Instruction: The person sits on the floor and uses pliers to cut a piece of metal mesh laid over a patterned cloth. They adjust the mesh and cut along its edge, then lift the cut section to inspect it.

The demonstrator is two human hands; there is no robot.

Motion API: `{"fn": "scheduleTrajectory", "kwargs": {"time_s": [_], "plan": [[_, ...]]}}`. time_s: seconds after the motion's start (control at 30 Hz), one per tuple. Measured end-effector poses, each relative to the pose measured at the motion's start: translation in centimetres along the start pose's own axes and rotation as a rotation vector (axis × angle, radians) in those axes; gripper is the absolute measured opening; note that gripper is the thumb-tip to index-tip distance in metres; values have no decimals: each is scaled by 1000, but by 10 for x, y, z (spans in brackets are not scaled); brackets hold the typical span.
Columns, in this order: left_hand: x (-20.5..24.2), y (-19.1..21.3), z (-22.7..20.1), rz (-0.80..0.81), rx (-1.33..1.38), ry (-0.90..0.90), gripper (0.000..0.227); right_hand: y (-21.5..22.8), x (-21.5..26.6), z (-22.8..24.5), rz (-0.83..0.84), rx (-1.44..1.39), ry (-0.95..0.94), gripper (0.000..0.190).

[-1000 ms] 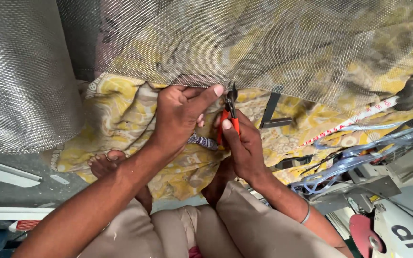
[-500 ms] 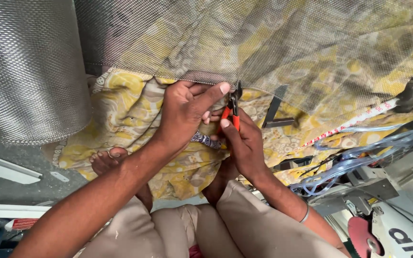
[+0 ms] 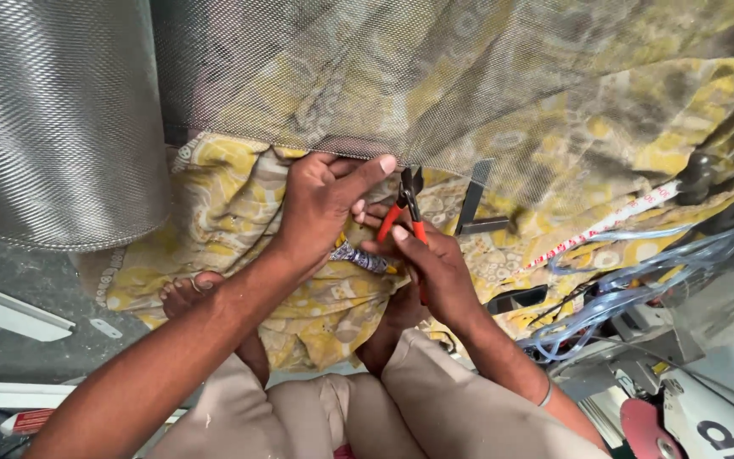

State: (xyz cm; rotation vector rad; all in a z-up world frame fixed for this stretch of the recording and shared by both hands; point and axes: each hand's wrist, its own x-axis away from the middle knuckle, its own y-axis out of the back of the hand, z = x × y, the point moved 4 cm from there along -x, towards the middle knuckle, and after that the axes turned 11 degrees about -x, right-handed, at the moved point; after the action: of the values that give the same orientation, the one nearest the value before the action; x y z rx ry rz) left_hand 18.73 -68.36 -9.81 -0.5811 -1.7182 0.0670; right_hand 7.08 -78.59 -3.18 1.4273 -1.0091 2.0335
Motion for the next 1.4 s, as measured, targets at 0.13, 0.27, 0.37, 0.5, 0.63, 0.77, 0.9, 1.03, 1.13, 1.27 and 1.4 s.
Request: {"fn": "scheduleTrajectory", "kwargs": {"time_s": [0.13,0.27,0.37,0.5,0.63,0.77,0.9,1.03,1.13,1.27,1.4], "plan": [[2,2,1,2,5,-1,22,-4,2,4,65,3,23,49],[3,8,0,30,65,20,26,-3,-2,6,62,73,13,50],[3,10,1,22,-21,-31,23,2,-1,3,43,157,30,51],[-1,9,4,13,-15,-63,21,8,-4,-3,-27,269,86,49],[-1,8,5,22,-45,-72,21,4,-6,-9,-135,170,138,37],[-1,8,2,19,-60,-71,21,1,-13,-10,-140,-9,38,25],[-3,10,0,20,-95,-75,21,14,-20,-15,-184,0,-98,27],[1,9,1,50,-77,-88,21,19,-15,-30,-183,-10,71,33],[1,7,-2,48,-64,-93,21,16,-19,-38,-190,-45,81,33],[4,7,-4,59,-64,-37,23,4,-22,-28,-159,77,71,37],[3,8,-3,73,-48,-52,24,-7,-14,1,-51,377,249,45]]}}
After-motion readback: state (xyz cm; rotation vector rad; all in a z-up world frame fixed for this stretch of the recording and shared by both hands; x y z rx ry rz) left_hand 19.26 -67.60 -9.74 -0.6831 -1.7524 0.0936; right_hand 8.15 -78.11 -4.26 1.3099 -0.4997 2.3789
